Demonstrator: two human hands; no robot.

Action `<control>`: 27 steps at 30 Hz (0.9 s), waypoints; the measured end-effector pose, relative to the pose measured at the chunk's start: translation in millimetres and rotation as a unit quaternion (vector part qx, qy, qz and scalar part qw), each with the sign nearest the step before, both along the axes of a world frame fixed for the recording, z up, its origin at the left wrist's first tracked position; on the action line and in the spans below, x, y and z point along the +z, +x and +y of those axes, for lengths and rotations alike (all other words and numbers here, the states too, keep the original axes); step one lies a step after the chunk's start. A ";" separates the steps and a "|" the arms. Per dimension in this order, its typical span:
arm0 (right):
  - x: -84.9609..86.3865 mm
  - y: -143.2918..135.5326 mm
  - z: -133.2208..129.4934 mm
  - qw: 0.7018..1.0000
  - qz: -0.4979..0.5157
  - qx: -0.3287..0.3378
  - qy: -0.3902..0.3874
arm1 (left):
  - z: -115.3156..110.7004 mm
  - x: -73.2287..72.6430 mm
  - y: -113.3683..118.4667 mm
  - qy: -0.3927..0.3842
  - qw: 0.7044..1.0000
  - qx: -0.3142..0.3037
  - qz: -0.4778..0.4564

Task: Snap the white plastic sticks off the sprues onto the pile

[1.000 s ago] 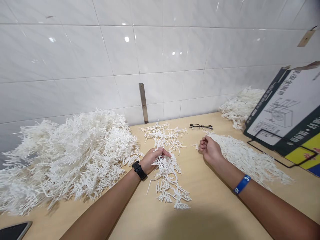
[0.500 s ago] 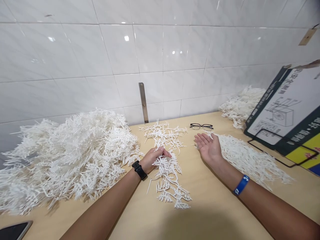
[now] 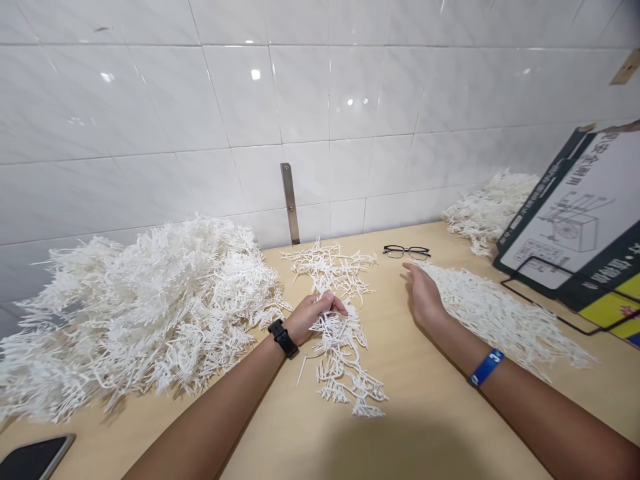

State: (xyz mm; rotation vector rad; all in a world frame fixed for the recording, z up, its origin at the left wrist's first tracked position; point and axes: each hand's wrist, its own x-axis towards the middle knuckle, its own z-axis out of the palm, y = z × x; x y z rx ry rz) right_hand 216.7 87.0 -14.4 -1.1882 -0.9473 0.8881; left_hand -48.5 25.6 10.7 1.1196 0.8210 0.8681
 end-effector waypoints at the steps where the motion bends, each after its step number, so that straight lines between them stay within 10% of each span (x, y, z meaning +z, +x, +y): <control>1: 3.7 -4.2 -4.3 1.000 -0.012 -0.002 -0.011 | -0.1 -0.2 0.4 0.004 1.000 -0.001 0.003; 6: 22.1 -33.5 -35.4 0.984 -0.126 0.125 0.005 | 0.5 -3.9 1.3 0.028 0.999 -0.001 0.016; 15: 30.3 -52.4 -65.6 0.867 -0.359 0.318 0.137 | -3.0 -2.0 6.0 0.117 0.990 -0.023 0.075; 27: 26.9 -62.3 -70.9 0.878 -0.260 0.394 0.075 | -16.5 -3.4 13.1 0.350 0.913 -0.083 0.194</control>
